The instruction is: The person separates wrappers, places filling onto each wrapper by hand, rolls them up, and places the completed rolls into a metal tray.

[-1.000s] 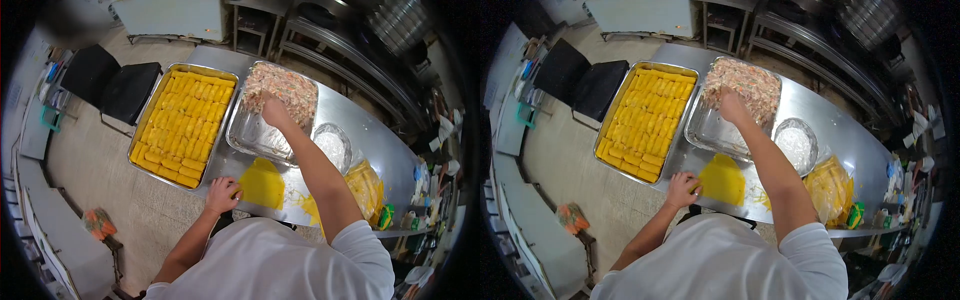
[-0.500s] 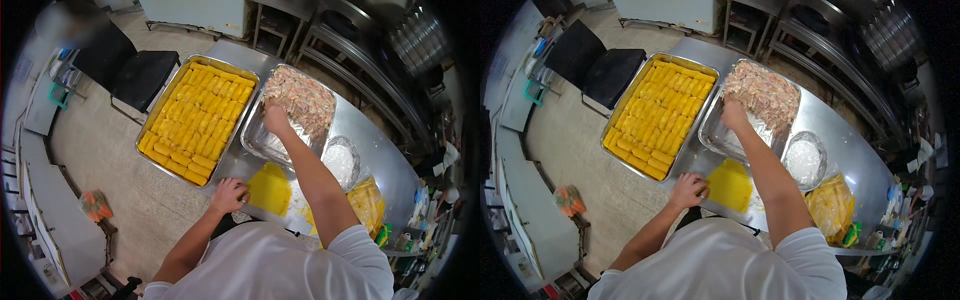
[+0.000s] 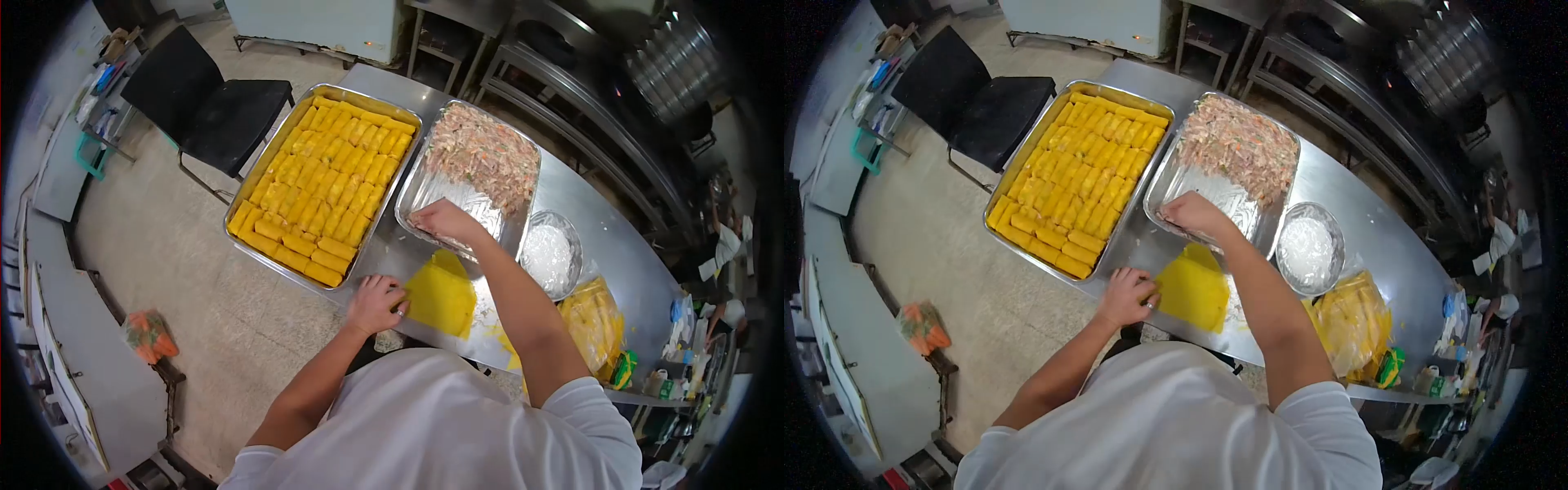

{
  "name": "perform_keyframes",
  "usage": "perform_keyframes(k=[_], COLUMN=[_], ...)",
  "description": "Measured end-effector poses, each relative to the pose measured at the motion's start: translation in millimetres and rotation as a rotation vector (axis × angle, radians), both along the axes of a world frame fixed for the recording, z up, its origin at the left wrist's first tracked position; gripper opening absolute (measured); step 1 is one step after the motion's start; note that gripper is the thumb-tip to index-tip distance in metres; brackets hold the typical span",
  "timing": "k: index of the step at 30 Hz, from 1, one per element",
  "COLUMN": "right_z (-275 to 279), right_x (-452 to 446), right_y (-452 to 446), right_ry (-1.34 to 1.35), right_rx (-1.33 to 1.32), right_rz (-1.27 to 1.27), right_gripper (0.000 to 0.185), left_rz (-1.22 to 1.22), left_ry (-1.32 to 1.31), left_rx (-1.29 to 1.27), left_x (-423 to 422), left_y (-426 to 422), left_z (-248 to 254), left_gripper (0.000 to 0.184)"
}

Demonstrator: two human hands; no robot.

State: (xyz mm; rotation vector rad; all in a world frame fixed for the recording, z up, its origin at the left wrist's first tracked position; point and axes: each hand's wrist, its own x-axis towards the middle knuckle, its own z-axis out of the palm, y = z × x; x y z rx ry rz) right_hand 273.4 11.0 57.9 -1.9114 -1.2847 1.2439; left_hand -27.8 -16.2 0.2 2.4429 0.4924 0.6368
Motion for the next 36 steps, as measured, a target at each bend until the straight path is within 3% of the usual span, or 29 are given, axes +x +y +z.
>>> perform_keyframes(k=[2,6,10,14,20,23,29,35,36], right_z=[9.8,41.0,40.8,2.9,-42.9,-23.5,-31.0,-28.7,-22.3], right_x=[13.5,10.7,-17.9,-72.2,-127.4,-138.6,-137.1,-119.0,-119.2], right_y=[-7.0,-45.6,-99.3,-156.6,-185.7,-190.5,-198.7,-202.7,-202.8], right_ry=[0.218,0.729,0.471,0.28,-0.535,-0.707,-0.526,-0.644,-0.596], right_rx=[-0.08,0.007,-0.024,0.076,0.455,0.472,0.403,0.328,0.309], right_rz=[-0.133,-0.292,-0.197,-0.2,-0.007,-0.015,-0.149,-0.019,-0.114], right_gripper=[0.03,0.029,0.026,0.013,0.023,0.025,0.023,0.023,0.022], left_rz=[-0.001,-0.005,0.005,-0.009,-0.021,-0.024,-0.016,-0.011,-0.01], left_ry=[0.009,0.004,0.01,-0.012,-0.011,-0.018,0.003,0.017,0.021], left_rx=[-0.003,0.0,-0.039,-0.008,-0.002,-0.001,0.01,-0.007,-0.016], left_x=[-0.6,-1.7,-1.6,-0.8,-1.7,-0.8,-0.2,-0.9,-0.8], left_y=[2.0,2.0,0.9,3.4,3.9,3.7,3.5,3.5,3.5], left_z=[0.2,-1.4,-1.7,-2.4,1.7,0.2,1.5,-5.0,-5.6], left_gripper=[0.018,0.018,0.02,0.02,0.02,0.02,0.021,0.021,0.021])
